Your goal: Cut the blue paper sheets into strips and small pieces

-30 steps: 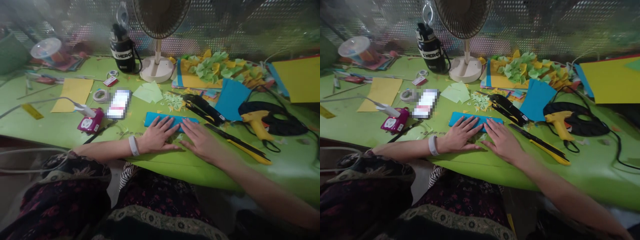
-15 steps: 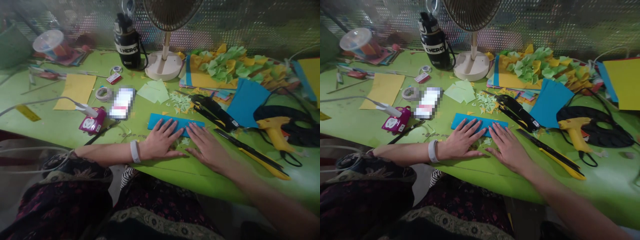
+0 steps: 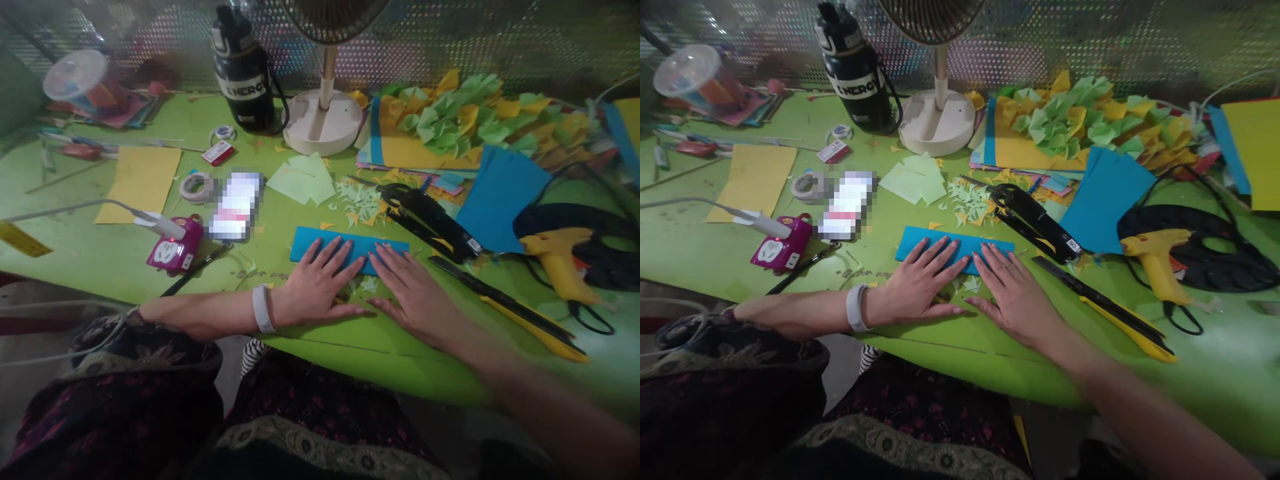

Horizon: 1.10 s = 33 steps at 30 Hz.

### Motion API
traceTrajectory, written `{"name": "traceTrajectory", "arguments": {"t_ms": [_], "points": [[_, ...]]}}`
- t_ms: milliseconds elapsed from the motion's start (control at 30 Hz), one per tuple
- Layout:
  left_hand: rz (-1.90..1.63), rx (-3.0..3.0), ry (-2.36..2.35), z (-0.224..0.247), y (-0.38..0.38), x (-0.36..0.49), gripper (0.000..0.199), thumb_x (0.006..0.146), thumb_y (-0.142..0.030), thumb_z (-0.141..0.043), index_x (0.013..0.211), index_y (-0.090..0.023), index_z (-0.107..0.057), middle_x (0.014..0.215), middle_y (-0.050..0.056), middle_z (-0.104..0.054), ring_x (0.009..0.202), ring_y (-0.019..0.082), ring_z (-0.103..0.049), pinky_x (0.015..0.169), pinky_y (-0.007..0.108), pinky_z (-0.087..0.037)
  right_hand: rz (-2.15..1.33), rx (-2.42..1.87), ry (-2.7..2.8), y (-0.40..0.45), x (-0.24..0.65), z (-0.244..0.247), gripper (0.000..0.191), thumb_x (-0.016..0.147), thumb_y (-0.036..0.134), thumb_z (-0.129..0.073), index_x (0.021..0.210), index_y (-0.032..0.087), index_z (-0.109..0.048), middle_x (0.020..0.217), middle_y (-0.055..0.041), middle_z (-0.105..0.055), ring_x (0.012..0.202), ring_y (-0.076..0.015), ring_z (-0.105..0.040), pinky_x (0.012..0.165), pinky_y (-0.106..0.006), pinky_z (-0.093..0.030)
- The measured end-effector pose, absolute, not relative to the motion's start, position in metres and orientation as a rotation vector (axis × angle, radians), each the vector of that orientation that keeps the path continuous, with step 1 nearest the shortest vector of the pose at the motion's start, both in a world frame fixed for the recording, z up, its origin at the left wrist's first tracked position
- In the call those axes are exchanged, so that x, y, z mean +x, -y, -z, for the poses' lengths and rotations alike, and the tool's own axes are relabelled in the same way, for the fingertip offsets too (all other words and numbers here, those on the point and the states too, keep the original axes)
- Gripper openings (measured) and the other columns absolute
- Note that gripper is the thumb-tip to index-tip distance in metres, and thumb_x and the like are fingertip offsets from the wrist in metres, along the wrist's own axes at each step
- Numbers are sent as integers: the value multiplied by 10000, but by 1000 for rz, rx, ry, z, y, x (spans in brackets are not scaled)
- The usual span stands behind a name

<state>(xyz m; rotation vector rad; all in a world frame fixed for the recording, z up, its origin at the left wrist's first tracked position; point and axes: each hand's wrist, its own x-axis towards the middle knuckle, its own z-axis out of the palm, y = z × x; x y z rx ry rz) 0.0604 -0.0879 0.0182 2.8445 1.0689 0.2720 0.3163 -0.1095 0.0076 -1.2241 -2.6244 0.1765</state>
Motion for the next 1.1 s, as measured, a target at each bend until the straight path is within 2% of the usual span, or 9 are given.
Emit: {"name": "traceTrajectory", "arguments": {"t_ms": [133, 400, 667, 900, 1100], "points": [[-325, 2833, -1036, -17, 88, 58, 890, 951, -791, -355, 1625, -213, -283, 1661, 167, -350, 1562, 361, -264, 1272, 572, -158, -218, -1283, 2632, 110, 313, -12, 790, 1040, 635, -326, 1674, 191, -167, 1677, -158, -308, 1549, -345, -297, 1235, -623, -315], [-413, 2812, -979, -11, 86, 53, 886, 961, -728, -447, 1665, -289, -135, 1689, 127, -306, 1562, 371, -265, 1267, 586, -173, -262, -1361, 2634, 113, 307, -17, 828, 1023, 673, -337, 1659, 154, -229, 1685, -163, -264, 1568, -328, -247, 1266, -587, -263], [-384, 2883, -975, -14, 85, 52, 873, 986, -719, -392, 1670, -236, -146, 1669, 177, -329, 1566, 368, -260, 1258, 577, -199, -270, -1380, 2633, 112, 305, -18, 823, 1024, 678, -313, 1641, 134, -285, 1683, -171, -266, 1572, -323, -237, 1274, -573, -249], [-410, 2881, -967, -13, 84, 51, 886, 982, -713, -415, 1676, -253, -112, 1682, 158, -311, 1559, 372, -275, 1262, 574, -184, -291, -1396, 2627, 111, 304, -18, 821, 1018, 687, -323, 1657, 176, -249, 1698, -134, -246, 1575, -319, -228, 1275, -564, -255], [-430, 2874, -966, -11, 84, 51, 890, 972, -721, -428, 1675, -276, -113, 1680, 141, -323, 1560, 361, -277, 1264, 565, -194, -297, -1408, 2627, 111, 303, -18, 824, 1020, 697, -273, 1643, 157, -290, 1693, -150, -252, 1578, -311, -218, 1278, -562, -245]]}}
